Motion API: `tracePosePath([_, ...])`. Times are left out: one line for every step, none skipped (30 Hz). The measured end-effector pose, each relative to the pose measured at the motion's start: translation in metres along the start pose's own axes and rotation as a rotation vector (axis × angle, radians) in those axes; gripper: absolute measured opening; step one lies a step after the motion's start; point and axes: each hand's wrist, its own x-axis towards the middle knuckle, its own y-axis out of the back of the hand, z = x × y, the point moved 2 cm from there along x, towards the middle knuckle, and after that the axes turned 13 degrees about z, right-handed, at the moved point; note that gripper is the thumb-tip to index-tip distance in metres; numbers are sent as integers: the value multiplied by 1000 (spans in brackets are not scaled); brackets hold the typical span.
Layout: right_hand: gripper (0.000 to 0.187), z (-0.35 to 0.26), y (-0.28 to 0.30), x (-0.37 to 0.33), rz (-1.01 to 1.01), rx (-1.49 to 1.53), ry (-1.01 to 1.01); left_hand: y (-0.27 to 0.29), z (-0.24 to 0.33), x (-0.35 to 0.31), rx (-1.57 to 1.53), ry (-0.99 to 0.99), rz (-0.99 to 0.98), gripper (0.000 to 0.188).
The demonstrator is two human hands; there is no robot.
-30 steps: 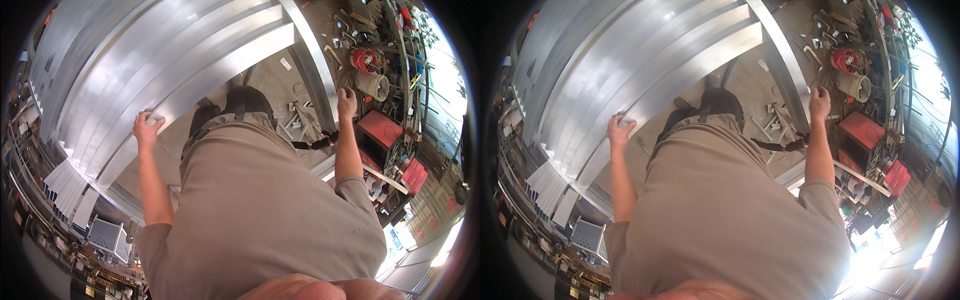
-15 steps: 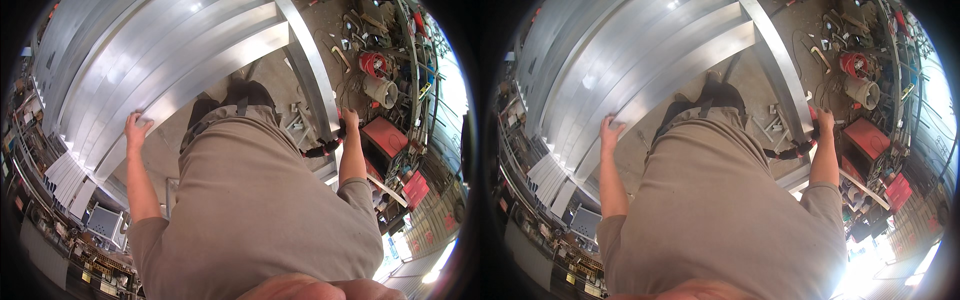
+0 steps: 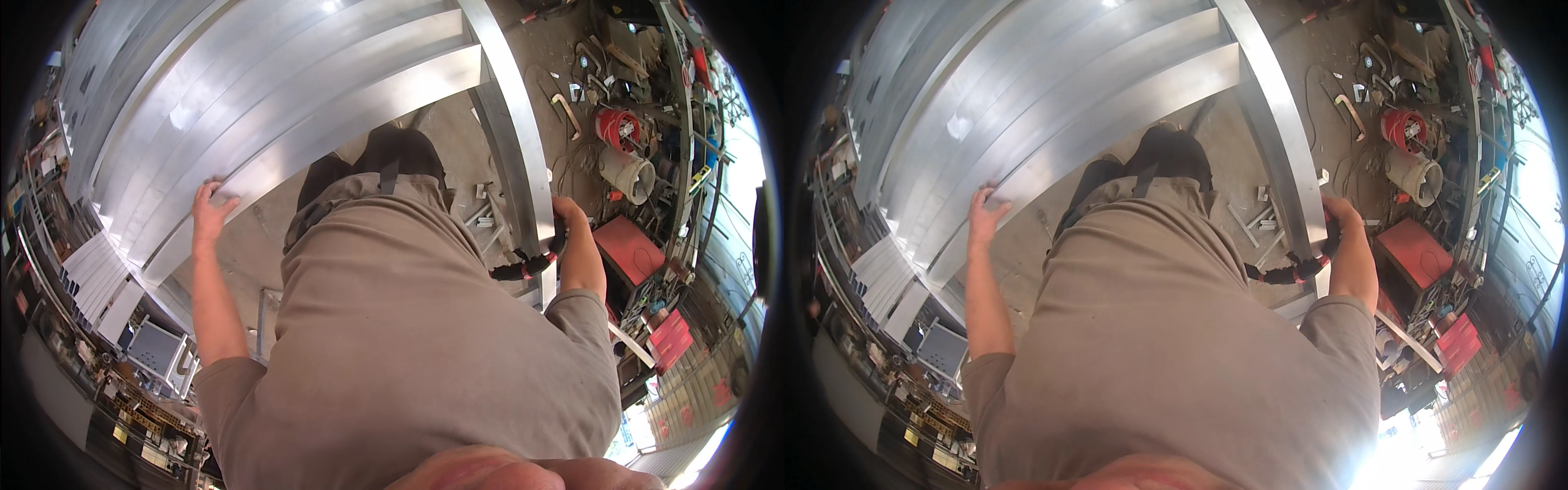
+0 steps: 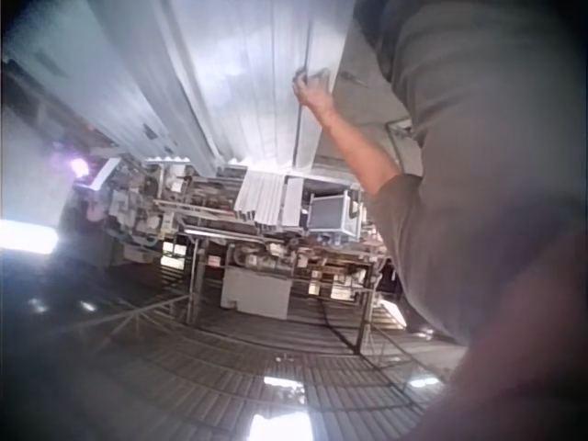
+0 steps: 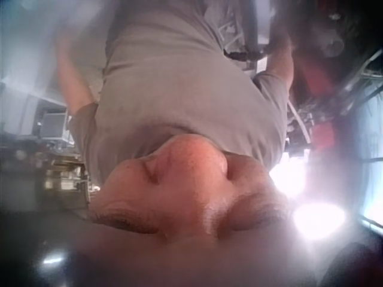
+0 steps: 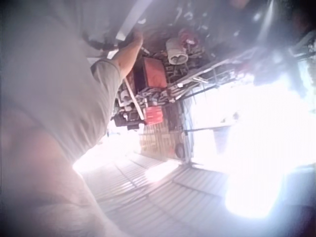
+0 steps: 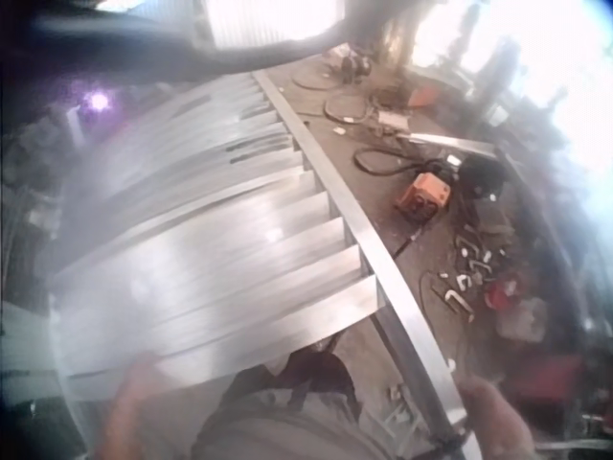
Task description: The person repeatedly positions and secures horizontal metal slats into a curved metal frame using a handheld power tool. The person aligns each slat and fastens it in place, working sequentially along the structure.
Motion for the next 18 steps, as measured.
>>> tracePosePath([43, 1, -4, 10, 1, -62, 22, 0, -1, -1, -8, -2, -2, 55])
tracePosePath([43, 1, -8, 19, 3, -123, 44, 0, -2, -1, -16, -3, -3, 55])
tracePosePath([42, 1, -10, 26, 7, -182, 67, -1, -3, 0, -27, 6, -6, 54])
tracePosePath([41, 1, -13, 30, 10, -241, 87, -2, -4, 1, -26, -9, -1, 54])
tracePosePath([40, 1, -11, 30, 74, -335, 73, -2, -5, 1, -24, -9, -3, 54])
tracePosePath([39, -2, -10, 25, 98, -237, 119, -2, -6, 2, -17, 13, -12, 54])
tracePosePath([39, -4, -5, 15, 189, -170, 133, -2, -6, 2, -22, -7, -2, 54])
tracePosePath([38, -6, 4, 0, 294, -116, 126, -2, -6, 2, -20, -2, 0, 54])
tracePosePath([38, -10, 14, -19, 303, 43, 177, -2, -6, 1, -13, 21, -11, 54])
tracePosePath([39, -14, 27, -40, 323, 189, 207, -1, -5, 1, -18, 13, -6, 55])
tracePosePath([40, -20, 37, -63, 331, 333, 254, -1, -4, 0, -20, 21, -9, 55])
tracePosePath([42, -28, 51, -87, 243, 507, 234, 0, -4, -1, -23, 40, -8, 56])
tracePosePath([37, -36, 66, -111, 218, 608, 265, 0, -2, -1, -13, 25, 2, 56])
tracePosePath([32, -43, 83, -136, 233, 652, 278, 0, -1, -2, -1, 23, 12, 57])
tracePosePath([30, -52, 95, -162, 260, 736, 340, 0, 0, -2, 12, 38, 11, 58])
tracePosePath([28, -60, 108, -189, 353, 760, 364, 0, 1, -2, 21, 29, 16, 57])
tracePosePath([25, -69, 117, -218, 314, 848, 455, 0, 1, -2, 30, 36, 7, 57])
tracePosePath([28, -83, 123, -238, 447, 815, 381, 0, 2, -1, 39, 43, 0, 56])
